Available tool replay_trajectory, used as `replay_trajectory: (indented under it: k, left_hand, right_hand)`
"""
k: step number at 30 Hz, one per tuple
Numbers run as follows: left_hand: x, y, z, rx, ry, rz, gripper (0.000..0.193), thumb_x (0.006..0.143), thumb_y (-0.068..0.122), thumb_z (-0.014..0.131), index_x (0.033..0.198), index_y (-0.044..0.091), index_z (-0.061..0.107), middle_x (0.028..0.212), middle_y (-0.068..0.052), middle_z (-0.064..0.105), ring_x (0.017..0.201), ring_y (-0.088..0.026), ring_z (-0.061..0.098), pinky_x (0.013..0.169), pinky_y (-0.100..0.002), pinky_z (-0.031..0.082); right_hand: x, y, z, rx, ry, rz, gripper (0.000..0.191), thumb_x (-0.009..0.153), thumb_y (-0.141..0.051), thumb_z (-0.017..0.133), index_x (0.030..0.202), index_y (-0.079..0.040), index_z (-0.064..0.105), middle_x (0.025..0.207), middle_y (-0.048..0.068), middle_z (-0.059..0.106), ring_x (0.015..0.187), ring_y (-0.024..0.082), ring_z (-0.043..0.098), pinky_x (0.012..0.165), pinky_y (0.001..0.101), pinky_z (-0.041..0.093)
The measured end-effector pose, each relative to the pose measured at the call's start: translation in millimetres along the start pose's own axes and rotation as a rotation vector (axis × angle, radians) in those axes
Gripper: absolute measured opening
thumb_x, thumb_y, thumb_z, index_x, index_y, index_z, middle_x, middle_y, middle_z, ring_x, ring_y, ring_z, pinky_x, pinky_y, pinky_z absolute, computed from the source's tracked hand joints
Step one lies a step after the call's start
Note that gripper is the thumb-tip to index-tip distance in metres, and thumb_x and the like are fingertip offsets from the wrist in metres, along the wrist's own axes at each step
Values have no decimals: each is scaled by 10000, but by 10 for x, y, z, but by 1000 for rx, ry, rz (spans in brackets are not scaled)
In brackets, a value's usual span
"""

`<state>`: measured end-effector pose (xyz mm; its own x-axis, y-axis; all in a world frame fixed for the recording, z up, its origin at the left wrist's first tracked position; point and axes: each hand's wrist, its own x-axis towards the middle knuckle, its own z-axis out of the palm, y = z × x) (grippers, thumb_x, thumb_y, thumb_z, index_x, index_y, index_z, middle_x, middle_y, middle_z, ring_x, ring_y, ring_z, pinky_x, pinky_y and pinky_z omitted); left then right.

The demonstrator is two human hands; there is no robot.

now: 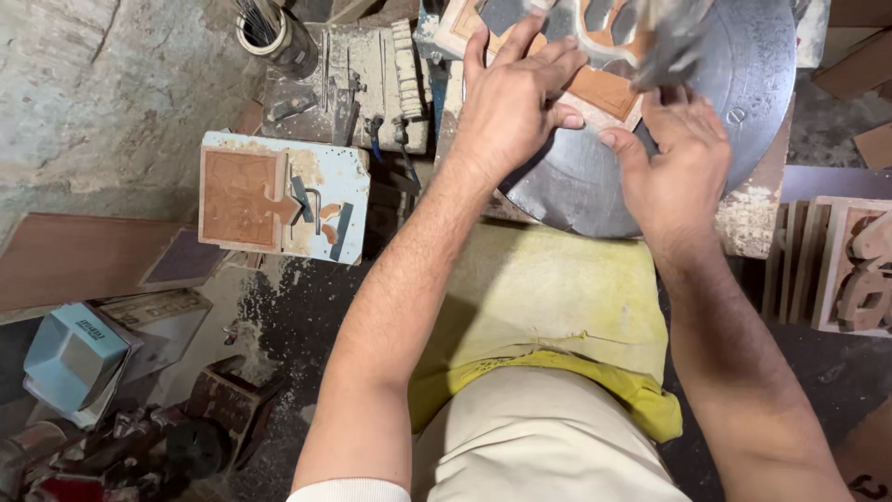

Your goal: The person cuts a wooden board on a scroll saw, guiding the board by hand to follow drawn pattern lines. They rotate and reposition the board repeatedly, cut out interior shapes, and remove the cut pieces from the board as the cuts are completed.

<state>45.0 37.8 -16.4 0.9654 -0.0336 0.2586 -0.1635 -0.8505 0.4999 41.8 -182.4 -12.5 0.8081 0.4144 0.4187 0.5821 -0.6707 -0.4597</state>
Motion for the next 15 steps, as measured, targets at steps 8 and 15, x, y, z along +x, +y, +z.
replay_trajectory:
  k: [8,15]
  left_hand:
    - [-35,84,-32,24,19,-26,663,722,470,832,1316,214,688,1369,40,674,1417,-271,436,1153,-681,193]
    - [-133,152,-15,78,51,-46,675,759,540,799,1326,197,672,1377,30,672,1389,-300,462,1115,-645,257]
  right_hand:
    - [46,65,-11,46,18,-32,404,902,-112,883,1205,91,708,1310,238,686,1310,420,637,1204,539,427]
    - [105,115,-69,122,-27,-12,430,863,-93,895,1214,73,709,1267,197,713,1246,384,656,1130,486,484]
